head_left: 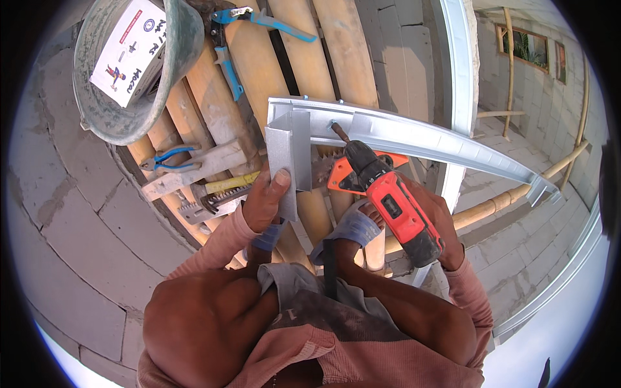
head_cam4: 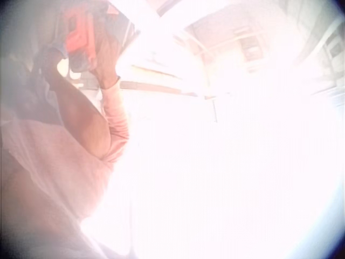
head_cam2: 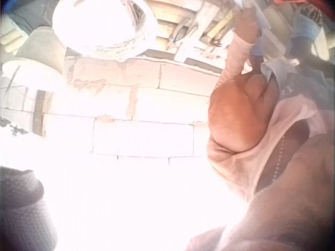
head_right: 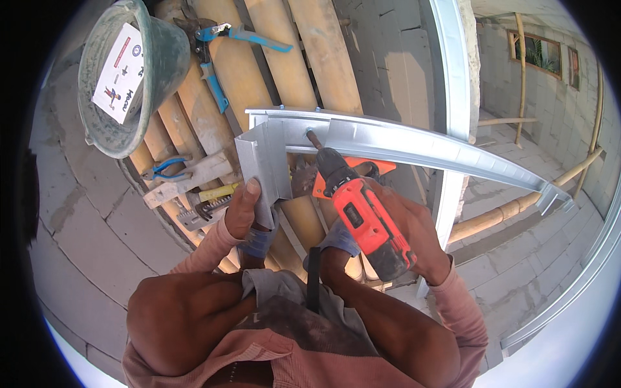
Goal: The person assembles a metal frame by measuring a light-gauge steel section with a tape measure, marking it with a pen, and then joining two metal pieces together using a power drill and screws while working on a bamboo scaffold.
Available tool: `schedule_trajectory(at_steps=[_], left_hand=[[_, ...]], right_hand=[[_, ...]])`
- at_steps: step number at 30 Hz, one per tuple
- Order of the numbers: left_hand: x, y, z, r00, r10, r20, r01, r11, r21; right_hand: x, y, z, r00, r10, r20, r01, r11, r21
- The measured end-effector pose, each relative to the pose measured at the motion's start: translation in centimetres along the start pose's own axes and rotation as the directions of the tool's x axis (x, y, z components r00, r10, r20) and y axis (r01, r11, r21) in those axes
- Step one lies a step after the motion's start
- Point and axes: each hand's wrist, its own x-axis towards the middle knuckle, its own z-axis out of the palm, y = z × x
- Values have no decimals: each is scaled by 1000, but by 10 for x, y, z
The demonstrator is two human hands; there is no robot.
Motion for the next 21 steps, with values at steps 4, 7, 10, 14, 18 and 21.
schedule_trajectory(at_steps=[4,7,10,14,18,21], left_hand=[[-4,6,-7,999,-8,43,7,1000,25],[-10,-3,-8,1000,-15,1,15,1000,14],[-13,-15,-10,993,114,-9,-114,993,26],[-18,-2,-3,979,193,-60,-176,961,215],[-24,17,-12,986,163,23,-163,942,292],[-33,9,-17,983,183,-28,-181,982,63]], right_hand=[[-5,6,8,1000,-12,-7,12,999,-44],[-7,7,13,996,33,-78,-28,998,57],[-12,12,12,999,42,19,-43,999,26],[-17,13,15,943,308,123,-331,885,328],[-20,15,18,945,304,118,-326,862,388],[-25,19,19,916,359,179,-399,772,495]])
